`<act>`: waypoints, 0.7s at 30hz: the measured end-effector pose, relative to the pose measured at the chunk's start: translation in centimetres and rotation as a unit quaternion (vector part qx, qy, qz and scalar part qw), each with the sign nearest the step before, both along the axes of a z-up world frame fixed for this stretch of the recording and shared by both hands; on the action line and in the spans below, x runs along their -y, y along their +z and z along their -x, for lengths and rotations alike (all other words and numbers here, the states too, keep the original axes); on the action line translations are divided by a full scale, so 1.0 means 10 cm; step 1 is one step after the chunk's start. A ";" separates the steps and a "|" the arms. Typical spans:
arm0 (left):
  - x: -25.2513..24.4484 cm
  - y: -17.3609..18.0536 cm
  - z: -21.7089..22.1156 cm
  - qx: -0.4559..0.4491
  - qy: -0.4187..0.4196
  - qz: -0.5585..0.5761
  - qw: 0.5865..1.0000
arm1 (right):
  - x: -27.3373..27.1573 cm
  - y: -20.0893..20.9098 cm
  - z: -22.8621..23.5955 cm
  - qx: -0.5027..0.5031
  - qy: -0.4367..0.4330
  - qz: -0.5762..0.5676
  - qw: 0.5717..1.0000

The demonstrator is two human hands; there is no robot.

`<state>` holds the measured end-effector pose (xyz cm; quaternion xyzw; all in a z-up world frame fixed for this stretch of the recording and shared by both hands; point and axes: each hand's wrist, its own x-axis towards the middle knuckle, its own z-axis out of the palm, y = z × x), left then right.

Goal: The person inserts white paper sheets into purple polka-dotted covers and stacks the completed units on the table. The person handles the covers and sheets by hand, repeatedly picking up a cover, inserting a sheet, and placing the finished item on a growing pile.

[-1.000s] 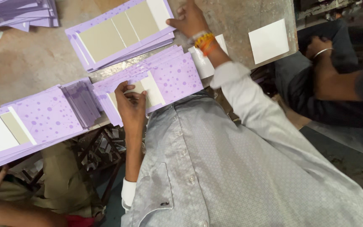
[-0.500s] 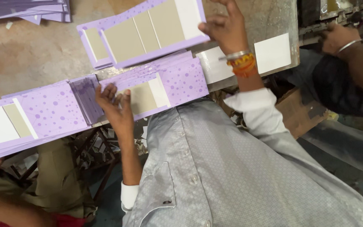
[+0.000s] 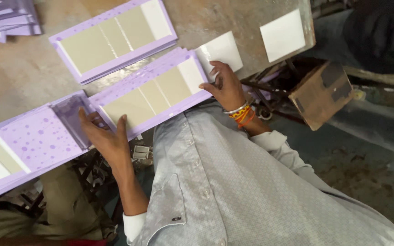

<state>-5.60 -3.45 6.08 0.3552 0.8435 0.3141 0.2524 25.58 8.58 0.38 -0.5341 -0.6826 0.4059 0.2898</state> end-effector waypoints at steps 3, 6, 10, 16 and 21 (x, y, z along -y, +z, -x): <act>0.10 -0.07 -0.05 -0.153 -0.096 -0.069 0.981 | -0.06 -0.13 -0.35 0.099 -0.035 -0.058 0.993; 0.16 -0.14 -0.08 -0.143 -0.086 -0.054 0.984 | -0.35 -0.28 -1.12 0.305 -0.065 -0.207 0.927; 0.13 -0.16 -0.15 -0.118 -0.069 -0.053 0.989 | -0.71 -0.49 -2.31 0.452 -0.097 -0.163 0.872; -0.02 -0.09 -0.22 -0.106 -0.070 -0.071 0.989 | -0.80 -0.69 -3.02 0.614 0.084 -0.193 0.761; -0.10 -0.08 -0.31 -0.091 -0.078 -0.111 0.987 | -0.96 0.06 -2.74 0.456 0.093 -0.256 0.847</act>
